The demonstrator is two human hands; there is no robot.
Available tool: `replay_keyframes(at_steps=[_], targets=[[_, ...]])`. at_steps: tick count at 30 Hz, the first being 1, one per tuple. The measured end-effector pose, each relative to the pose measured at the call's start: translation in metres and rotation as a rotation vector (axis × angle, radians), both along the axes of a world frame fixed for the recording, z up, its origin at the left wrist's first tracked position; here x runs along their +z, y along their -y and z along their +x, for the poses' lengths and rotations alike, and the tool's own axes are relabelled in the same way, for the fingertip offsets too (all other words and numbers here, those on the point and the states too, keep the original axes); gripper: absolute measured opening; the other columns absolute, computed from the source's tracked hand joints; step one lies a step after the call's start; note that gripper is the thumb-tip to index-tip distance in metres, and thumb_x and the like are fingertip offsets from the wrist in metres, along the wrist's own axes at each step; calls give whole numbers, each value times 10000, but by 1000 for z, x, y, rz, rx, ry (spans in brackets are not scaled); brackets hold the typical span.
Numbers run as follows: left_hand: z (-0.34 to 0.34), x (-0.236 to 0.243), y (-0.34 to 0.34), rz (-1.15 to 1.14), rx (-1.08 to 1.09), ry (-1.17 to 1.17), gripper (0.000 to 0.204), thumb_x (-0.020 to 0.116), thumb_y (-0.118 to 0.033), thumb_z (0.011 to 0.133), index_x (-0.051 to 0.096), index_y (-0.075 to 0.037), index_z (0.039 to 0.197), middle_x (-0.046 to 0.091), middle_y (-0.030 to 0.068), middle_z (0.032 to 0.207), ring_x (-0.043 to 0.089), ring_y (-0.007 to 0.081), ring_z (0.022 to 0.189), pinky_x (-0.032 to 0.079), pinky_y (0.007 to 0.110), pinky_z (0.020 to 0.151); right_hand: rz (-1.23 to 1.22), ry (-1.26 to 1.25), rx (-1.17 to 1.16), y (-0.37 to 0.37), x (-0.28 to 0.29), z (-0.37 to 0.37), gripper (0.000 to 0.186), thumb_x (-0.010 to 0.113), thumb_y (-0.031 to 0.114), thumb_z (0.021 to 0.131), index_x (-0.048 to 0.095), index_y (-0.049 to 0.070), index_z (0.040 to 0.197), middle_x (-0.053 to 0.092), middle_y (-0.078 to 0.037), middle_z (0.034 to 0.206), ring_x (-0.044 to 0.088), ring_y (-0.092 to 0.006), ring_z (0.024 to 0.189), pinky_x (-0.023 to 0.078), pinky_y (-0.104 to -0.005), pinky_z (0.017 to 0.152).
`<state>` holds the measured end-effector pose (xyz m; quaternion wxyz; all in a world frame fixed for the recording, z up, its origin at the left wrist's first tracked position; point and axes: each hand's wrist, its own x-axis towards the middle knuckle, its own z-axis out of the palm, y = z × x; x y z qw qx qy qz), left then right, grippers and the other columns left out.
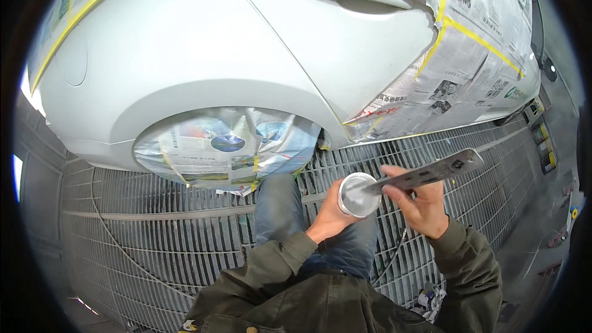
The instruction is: The person walks into a paint booth carrying a cup and a stir stick, then stirs a white liquid inside the cup. They briefly touch the car's fender, exit the booth to retrieve more liquid from a dispenser, and return to continue stirring the mixture in the cup.
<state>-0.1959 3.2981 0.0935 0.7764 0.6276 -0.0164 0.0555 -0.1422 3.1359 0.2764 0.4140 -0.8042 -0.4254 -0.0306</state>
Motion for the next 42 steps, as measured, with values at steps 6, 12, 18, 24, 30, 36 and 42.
replay_keyframes(at_steps=[6, 12, 18, 24, 30, 36, 42], targets=[[-5, -7, -6, 5, 7, -17, 882, 895, -55, 696, 387, -29, 1417, 506, 112, 1362, 513, 236, 1294, 414, 364, 1099, -97, -50, 130, -5, -10, -4, 319, 729, 31, 906, 703, 5, 1223, 742, -109, 885, 668, -140, 734, 519, -288, 669], [-6, -17, -11, 47, 22, 0, 891, 890, -51, 706, 374, -30, 1432, 448, 131, 1390, 483, 252, 1317, 393, 376, 1116, -87, 46, 97, -17, -5, -6, 308, 740, 73, 909, 713, 19, 1211, 730, -129, 840, 652, -165, 650, 505, -303, 603], [-3, -11, -10, 6, 100, 77, 831, 908, -93, 699, 439, -17, 1381, 540, 114, 1311, 523, 227, 1273, 421, 362, 1079, 77, 14, -3, -22, -3, 1, 349, 772, 67, 881, 711, 27, 1223, 721, -102, 851, 669, -155, 708, 527, -285, 667], [-4, -3, -8, 76, 135, 22, 842, 936, -130, 690, 444, -41, 1367, 573, 95, 1319, 555, 206, 1239, 450, 366, 1058, -79, 53, 57, -17, 8, -8, 313, 755, 49, 885, 718, -1, 1191, 745, -121, 916, 699, -172, 792, 533, -297, 722], [-7, -7, -10, 122, 115, 18, 832, 927, -108, 701, 432, -58, 1367, 584, 84, 1302, 574, 192, 1200, 496, 379, 1005, -143, 21, 294, -5, -10, -2, 286, 746, 86, 903, 736, 85, 1189, 666, -83, 808, 600, -219, 605, 485, -339, 573], [-6, -21, 0, 117, 144, 90, 846, 941, -166, 662, 465, -62, 1354, 618, 129, 1246, 619, 248, 1173, 492, 377, 990, -101, 133, 209, -3, -4, -4, 350, 749, 47, 889, 704, 80, 1234, 672, -87, 832, 638, -186, 651, 501, -331, 575], [-7, -27, 3, 153, 167, 64, 854, 943, -174, 664, 462, -50, 1359, 608, 128, 1264, 611, 241, 1182, 489, 373, 995, -43, 177, 185, 0, -8, -12, 348, 775, 35, 850, 712, 87, 1188, 670, -97, 770, 622, -203, 583, 481, -313, 529]])
